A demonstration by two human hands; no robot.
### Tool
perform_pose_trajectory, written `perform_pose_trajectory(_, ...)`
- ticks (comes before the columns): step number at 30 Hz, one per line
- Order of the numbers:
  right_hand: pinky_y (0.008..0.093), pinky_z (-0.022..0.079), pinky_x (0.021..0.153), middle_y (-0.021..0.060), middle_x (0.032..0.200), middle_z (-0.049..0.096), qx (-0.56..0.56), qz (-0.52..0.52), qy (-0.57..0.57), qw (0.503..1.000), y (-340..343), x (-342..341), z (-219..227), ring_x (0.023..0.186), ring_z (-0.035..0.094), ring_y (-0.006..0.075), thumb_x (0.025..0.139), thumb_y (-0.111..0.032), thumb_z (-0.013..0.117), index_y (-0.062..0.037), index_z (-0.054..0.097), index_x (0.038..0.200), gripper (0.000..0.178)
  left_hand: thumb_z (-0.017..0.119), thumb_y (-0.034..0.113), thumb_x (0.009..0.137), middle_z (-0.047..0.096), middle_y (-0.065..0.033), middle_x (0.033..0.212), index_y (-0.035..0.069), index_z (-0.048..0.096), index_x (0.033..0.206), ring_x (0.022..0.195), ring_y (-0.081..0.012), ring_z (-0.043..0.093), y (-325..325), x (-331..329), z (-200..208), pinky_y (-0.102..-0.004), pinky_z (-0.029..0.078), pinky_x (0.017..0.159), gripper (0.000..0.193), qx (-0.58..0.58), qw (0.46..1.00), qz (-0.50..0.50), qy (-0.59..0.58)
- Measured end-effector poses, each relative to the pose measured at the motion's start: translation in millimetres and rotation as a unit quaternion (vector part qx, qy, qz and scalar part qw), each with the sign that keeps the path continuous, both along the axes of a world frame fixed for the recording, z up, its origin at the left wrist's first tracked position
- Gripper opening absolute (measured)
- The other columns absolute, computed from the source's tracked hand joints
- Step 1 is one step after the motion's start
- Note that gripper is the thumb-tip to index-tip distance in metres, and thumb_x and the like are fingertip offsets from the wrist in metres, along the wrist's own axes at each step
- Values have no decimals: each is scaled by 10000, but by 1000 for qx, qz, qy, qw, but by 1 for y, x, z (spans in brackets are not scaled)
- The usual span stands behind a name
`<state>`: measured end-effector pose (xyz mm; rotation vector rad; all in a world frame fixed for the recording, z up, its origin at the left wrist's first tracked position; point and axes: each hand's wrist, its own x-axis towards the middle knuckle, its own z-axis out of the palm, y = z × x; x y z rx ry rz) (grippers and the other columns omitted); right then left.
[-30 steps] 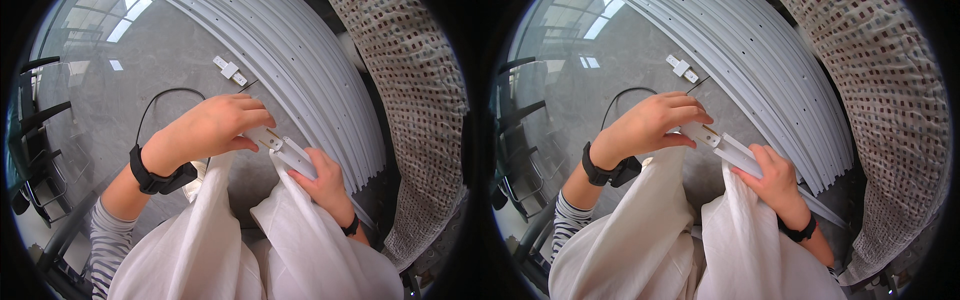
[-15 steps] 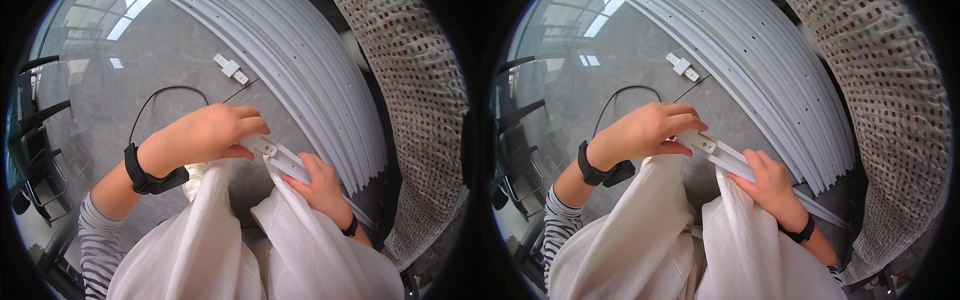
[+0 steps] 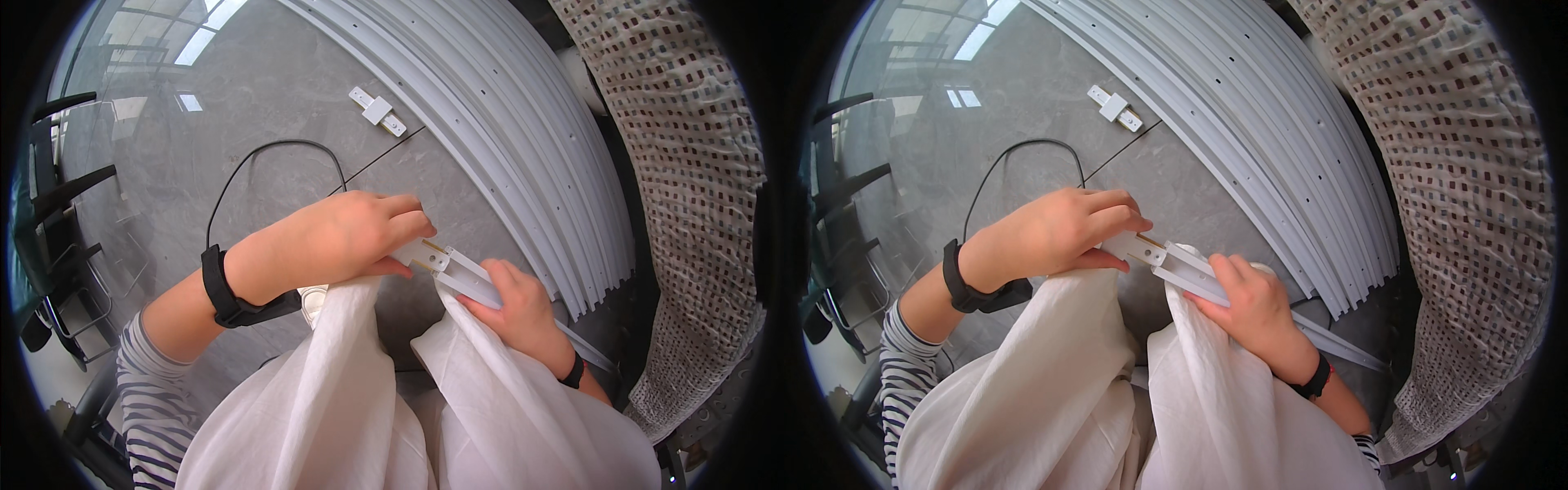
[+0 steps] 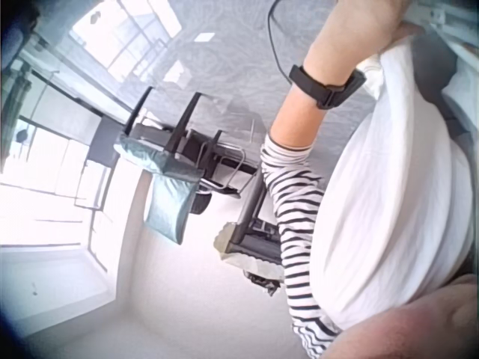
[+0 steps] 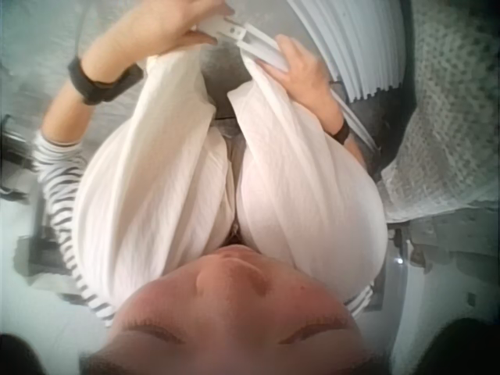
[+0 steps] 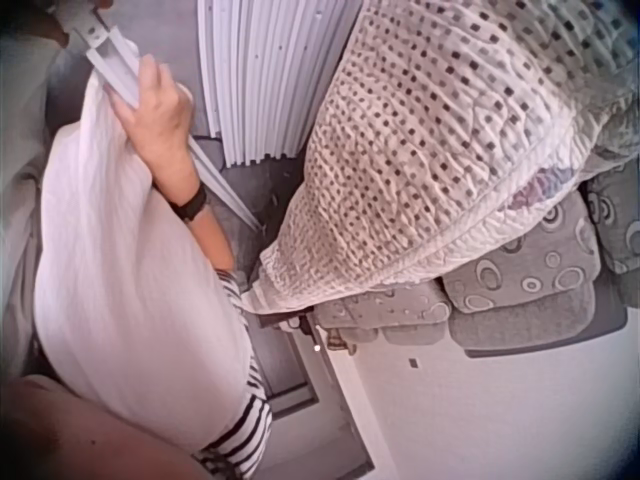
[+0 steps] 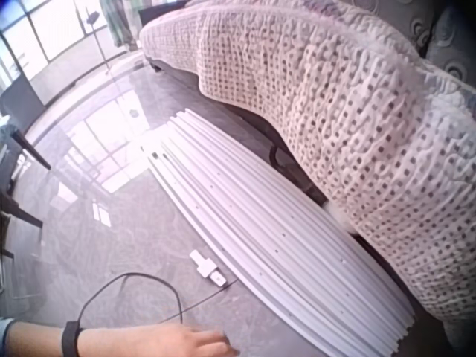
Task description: The person sits on the floor and assembles furniture components by inserting copper wires into white plastic channels and attaching white plastic brackets. The person handles multiple long white plastic pieces and small white brackets, organizing them on the floor and a nearby sofa.
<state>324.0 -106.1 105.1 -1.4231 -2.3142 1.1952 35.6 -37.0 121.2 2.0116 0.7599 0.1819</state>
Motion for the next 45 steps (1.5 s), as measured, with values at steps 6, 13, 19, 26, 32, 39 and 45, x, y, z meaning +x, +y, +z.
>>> perform_pose_trajectory(6, 391, 508, 547, 113, 748, 588, 0, 23, -2, 1000, -3, -4, 0, 616, 627, 305, 788, -287, 827, -42, 557, 936, 394, 779, 199, 802, 620, -110, 1055, 15, 585, 1147, 870, -321, 646, -8, -3, -3, -397, 531, 729, 437, -19, 999, 13, -26)
perform_pose_trajectory(13, 381, 507, 543, 116, 741, 599, -3, 36, 5, 999, -13, -7, -5, 603, 627, 291, 800, -288, 814, -42, 538, 902, 384, 761, 219, 819, 618, -122, 1068, 14, 578, 1155, 902, -336, 639, -13, 2, -3, -412, 526, 797, 434, -13, 999, -26, -14)
perform_pose_trajectory(19, 381, 508, 540, 118, 730, 597, -4, 37, 3, 999, -12, -7, -4, 602, 628, 290, 803, -285, 812, -37, 536, 897, 383, 756, 213, 820, 611, -128, 1067, 7, 575, 1161, 892, -338, 638, -17, 4, -2, -414, 532, 780, 437, -22, 1000, -14, -7)
perform_pose_trajectory(26, 384, 501, 526, 120, 727, 599, -1, 46, 4, 999, -10, -9, -6, 590, 627, 296, 811, -292, 807, -38, 526, 882, 386, 765, 202, 807, 599, -130, 1036, -7, 570, 1162, 872, -336, 634, -23, 14, -4, -418, 533, 770, 455, -8, 1000, -4, -17)
perform_pose_trajectory(32, 392, 498, 528, 122, 730, 602, 9, 46, 10, 999, -7, -9, -9, 598, 629, 303, 808, -293, 807, -43, 519, 878, 389, 772, 204, 795, 598, -132, 1031, -7, 571, 1167, 876, -337, 635, -21, 16, -5, -416, 534, 771, 473, -20, 1000, -6, 3)
perform_pose_trajectory(39, 400, 497, 529, 120, 730, 604, 1, 47, 2, 999, -7, -11, -7, 600, 630, 303, 806, -299, 809, -46, 512, 862, 394, 769, 196, 798, 598, -146, 1028, -20, 565, 1176, 892, -347, 636, -25, 20, -5, -416, 536, 778, 481, -6, 1000, -2, -9)
perform_pose_trajectory(45, 401, 490, 524, 122, 725, 602, 4, 45, 3, 999, -6, -6, -11, 599, 627, 304, 804, -300, 811, -46, 515, 863, 395, 775, 194, 790, 598, -141, 1020, -27, 556, 1221, 898, -335, 636, -29, 26, -10, -408, 539, 784, 531, 27, 999, 22, -21)
